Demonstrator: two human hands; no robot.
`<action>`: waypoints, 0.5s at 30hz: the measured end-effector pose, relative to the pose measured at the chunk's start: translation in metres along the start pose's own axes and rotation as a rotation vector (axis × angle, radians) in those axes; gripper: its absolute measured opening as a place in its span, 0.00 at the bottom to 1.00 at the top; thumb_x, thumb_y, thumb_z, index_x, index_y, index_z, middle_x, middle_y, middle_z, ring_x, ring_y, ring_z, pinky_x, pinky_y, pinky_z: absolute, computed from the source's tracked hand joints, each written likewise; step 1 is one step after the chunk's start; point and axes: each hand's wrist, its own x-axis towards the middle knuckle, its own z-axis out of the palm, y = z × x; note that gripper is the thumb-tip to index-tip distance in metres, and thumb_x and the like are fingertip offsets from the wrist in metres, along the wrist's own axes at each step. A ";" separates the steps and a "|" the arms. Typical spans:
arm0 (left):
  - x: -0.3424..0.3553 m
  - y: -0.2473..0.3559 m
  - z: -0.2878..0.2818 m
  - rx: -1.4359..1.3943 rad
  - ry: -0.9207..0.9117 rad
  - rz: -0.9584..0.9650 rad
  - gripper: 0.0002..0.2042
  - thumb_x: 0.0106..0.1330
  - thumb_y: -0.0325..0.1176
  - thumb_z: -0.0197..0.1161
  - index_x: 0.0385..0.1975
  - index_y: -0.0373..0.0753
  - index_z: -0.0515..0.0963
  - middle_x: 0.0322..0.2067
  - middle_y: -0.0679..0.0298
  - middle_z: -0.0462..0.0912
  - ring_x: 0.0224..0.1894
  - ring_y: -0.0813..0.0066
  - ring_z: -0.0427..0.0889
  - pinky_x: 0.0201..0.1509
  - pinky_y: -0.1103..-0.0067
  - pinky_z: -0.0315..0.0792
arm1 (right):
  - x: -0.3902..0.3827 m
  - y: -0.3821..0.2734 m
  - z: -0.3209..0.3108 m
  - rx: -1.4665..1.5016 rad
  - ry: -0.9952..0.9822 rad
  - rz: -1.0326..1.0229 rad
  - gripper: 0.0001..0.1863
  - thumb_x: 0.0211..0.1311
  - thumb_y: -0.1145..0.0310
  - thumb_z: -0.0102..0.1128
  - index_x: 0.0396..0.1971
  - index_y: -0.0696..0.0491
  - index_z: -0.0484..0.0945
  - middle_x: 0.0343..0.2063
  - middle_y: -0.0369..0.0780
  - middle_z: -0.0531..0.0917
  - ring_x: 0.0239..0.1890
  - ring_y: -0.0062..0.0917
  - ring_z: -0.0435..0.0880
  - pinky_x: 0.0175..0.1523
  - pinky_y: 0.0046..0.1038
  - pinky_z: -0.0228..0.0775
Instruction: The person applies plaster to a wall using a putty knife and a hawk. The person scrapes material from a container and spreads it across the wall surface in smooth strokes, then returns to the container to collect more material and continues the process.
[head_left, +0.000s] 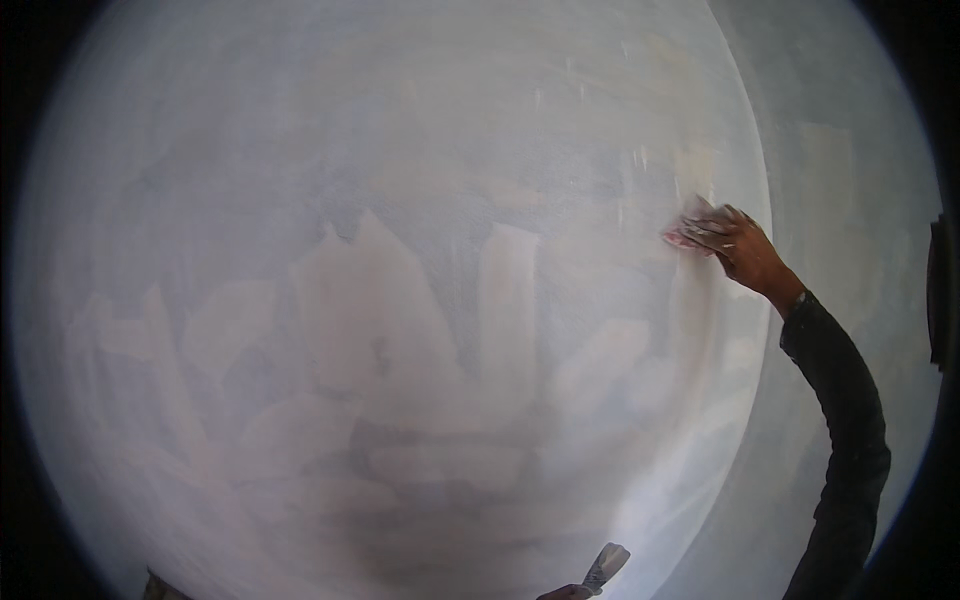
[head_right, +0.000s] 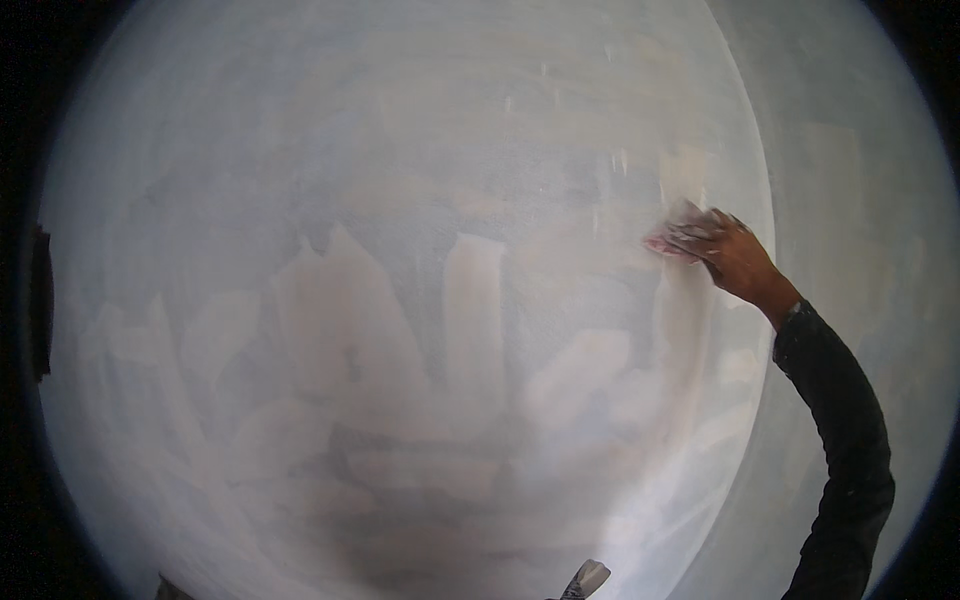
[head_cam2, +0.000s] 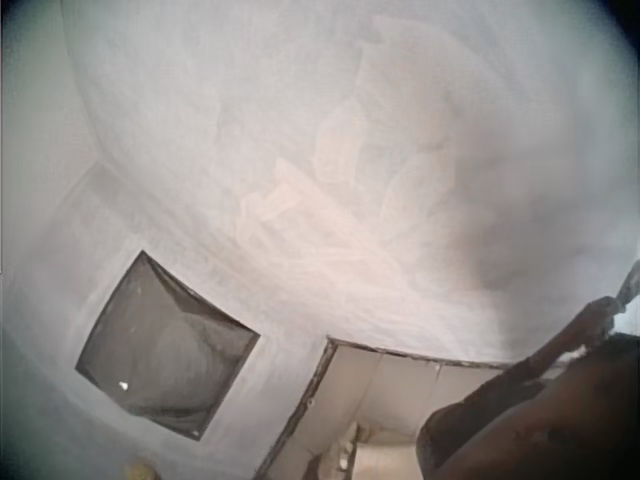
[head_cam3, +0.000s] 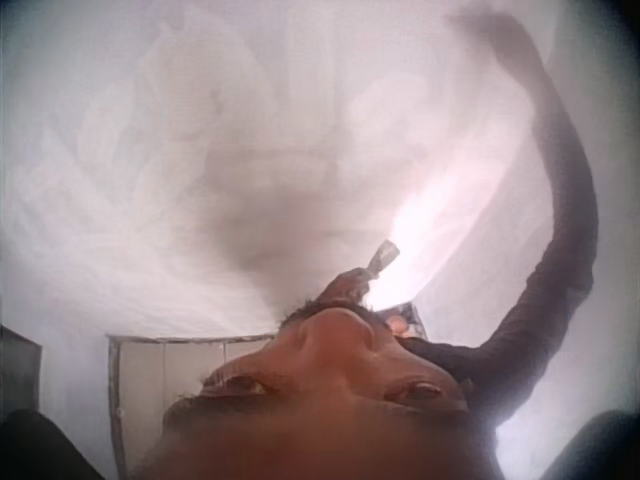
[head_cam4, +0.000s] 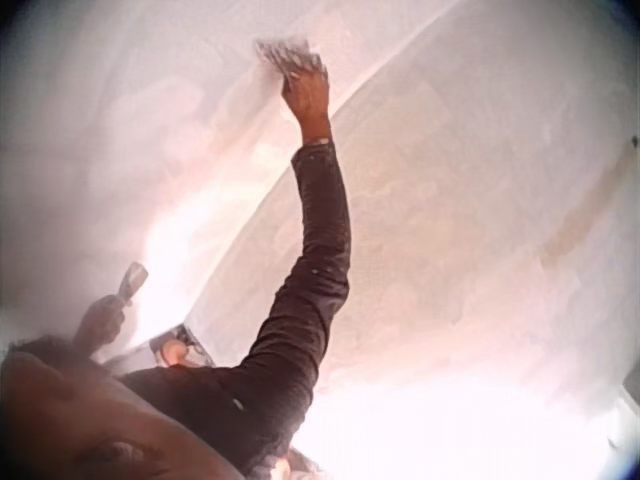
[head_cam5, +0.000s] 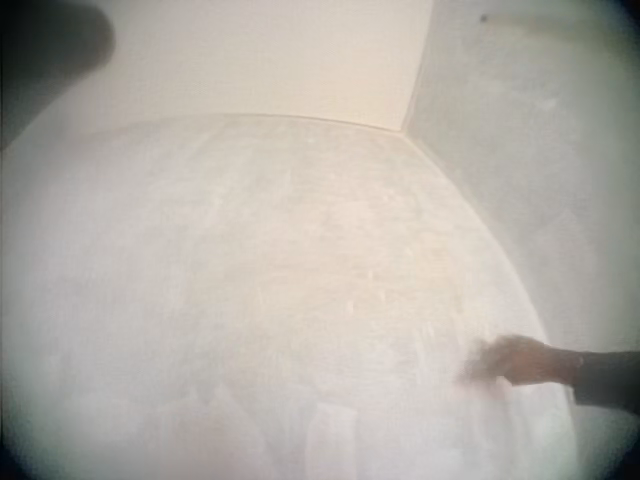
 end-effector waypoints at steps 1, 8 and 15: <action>-0.025 -0.009 0.022 0.043 0.038 -0.029 0.11 0.74 0.33 0.57 0.51 0.37 0.78 0.36 0.71 0.75 0.36 0.83 0.73 0.39 0.84 0.68 | -0.027 0.011 -0.019 0.075 0.045 0.171 0.26 0.65 0.78 0.60 0.63 0.45 0.77 0.59 0.40 0.82 0.63 0.34 0.78 0.70 0.41 0.67; -0.164 -0.092 0.152 0.285 -0.007 0.066 0.12 0.72 0.36 0.59 0.51 0.40 0.78 0.31 0.72 0.74 0.32 0.84 0.72 0.36 0.83 0.67 | -0.044 0.076 -0.150 -0.054 0.135 0.830 0.19 0.61 0.62 0.68 0.48 0.57 0.81 0.43 0.50 0.85 0.47 0.44 0.85 0.52 0.43 0.78; -0.256 -0.317 0.176 0.130 0.052 -0.037 0.12 0.75 0.36 0.56 0.52 0.38 0.77 0.33 0.68 0.77 0.34 0.80 0.74 0.39 0.79 0.70 | -0.058 -0.228 -0.353 0.345 0.319 0.362 0.18 0.57 0.69 0.69 0.48 0.53 0.84 0.35 0.45 0.84 0.41 0.37 0.84 0.42 0.37 0.79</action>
